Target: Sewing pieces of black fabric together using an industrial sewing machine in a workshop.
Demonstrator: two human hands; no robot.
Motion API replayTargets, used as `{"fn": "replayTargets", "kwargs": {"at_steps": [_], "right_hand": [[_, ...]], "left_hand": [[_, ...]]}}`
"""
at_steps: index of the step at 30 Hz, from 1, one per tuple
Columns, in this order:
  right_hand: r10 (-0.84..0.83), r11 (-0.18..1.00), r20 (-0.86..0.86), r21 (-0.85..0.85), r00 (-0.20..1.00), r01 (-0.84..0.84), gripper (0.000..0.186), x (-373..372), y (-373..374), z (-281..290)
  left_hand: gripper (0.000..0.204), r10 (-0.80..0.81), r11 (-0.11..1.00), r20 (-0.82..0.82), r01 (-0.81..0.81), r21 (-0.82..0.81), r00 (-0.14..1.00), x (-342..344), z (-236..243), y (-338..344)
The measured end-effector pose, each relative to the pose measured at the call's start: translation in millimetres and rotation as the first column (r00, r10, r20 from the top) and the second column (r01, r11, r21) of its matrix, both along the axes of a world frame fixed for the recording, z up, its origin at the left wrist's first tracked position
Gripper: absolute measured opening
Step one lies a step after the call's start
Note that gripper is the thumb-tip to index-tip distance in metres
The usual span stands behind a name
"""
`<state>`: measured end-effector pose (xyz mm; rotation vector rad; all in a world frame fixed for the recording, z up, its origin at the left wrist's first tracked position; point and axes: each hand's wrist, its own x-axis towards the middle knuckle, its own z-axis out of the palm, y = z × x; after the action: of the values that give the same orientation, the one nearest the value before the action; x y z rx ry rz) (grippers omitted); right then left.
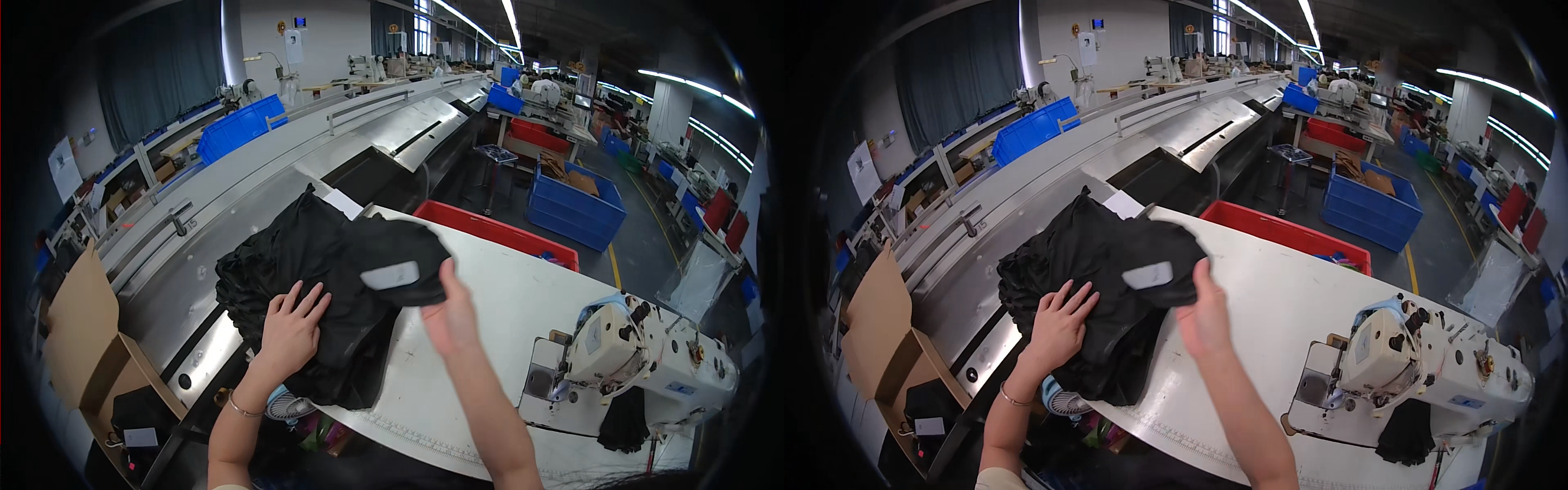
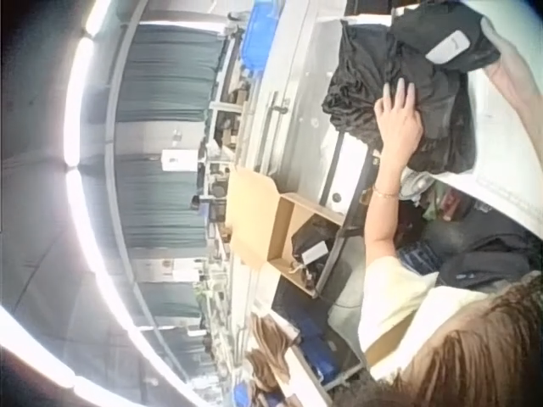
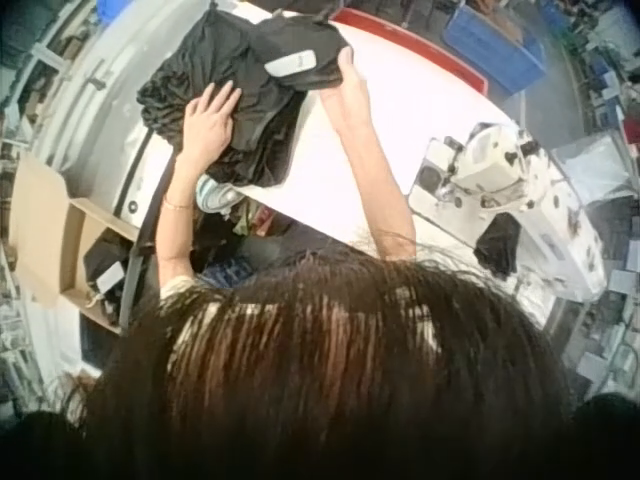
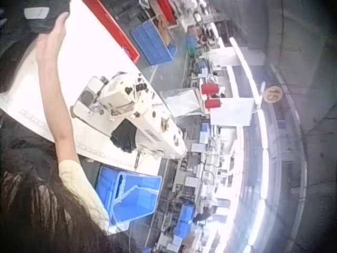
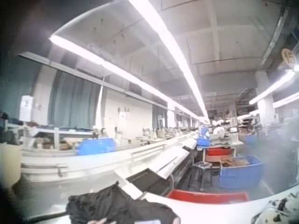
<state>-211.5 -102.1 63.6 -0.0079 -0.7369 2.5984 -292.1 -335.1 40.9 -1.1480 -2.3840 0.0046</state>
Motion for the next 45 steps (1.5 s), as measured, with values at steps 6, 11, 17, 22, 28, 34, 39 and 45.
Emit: {"fn": "replayTargets", "kwargs": {"at_steps": [6, 11, 17, 22, 28, 34, 39, 45], "right_hand": [[-0.411, 0.772, -0.247, 0.417, 0.877, 0.479, 0.036, 89, 107, 122], [-0.494, -0.101, -0.177, 0.984, 0.851, 0.146, 0.025, 124, 46, 73], [-0.273, -0.762, -0.280, 0.647, 0.920, -0.029, 0.026, 231, -33, -92], [-0.160, -0.855, 0.165, 0.469, 0.973, -0.220, 0.038, 205, -79, -88], [0.003, -0.726, -0.301, 0.656, 0.954, 0.209, 0.052, 256, -57, -64], [-0.156, -0.937, -0.338, 0.347, 0.928, -0.032, 0.047, 249, 31, -64], [-0.462, -0.823, -0.346, 0.511, 0.817, -0.249, 0.026, 201, 52, -126], [-0.044, -0.490, -0.084, 0.870, 0.995, 0.052, 0.047, 272, 78, -118]], "left_hand": [[0.019, -0.097, 0.995, 0.095, 0.097, 0.008, 0.991, -22, 28, 29], [0.012, -0.153, 0.977, 0.188, 0.121, 0.173, 0.970, -11, 44, 29], [0.013, -0.744, 0.662, 0.559, 0.520, 0.540, 0.366, 135, 26, 119], [0.035, -0.720, 0.642, 0.463, 0.750, 0.162, 0.516, 199, -37, 182], [0.030, -0.525, 0.848, 0.407, 0.500, 0.177, 0.747, 180, -34, 178], [0.013, -0.544, 0.817, 0.449, 0.328, 0.474, 0.709, 175, 9, 167], [0.009, -0.493, 0.784, -0.137, 0.507, 0.358, 0.859, 191, 13, 218], [0.013, -0.598, 0.798, 0.302, 0.588, 0.133, 0.743, 166, -61, 270]]}}
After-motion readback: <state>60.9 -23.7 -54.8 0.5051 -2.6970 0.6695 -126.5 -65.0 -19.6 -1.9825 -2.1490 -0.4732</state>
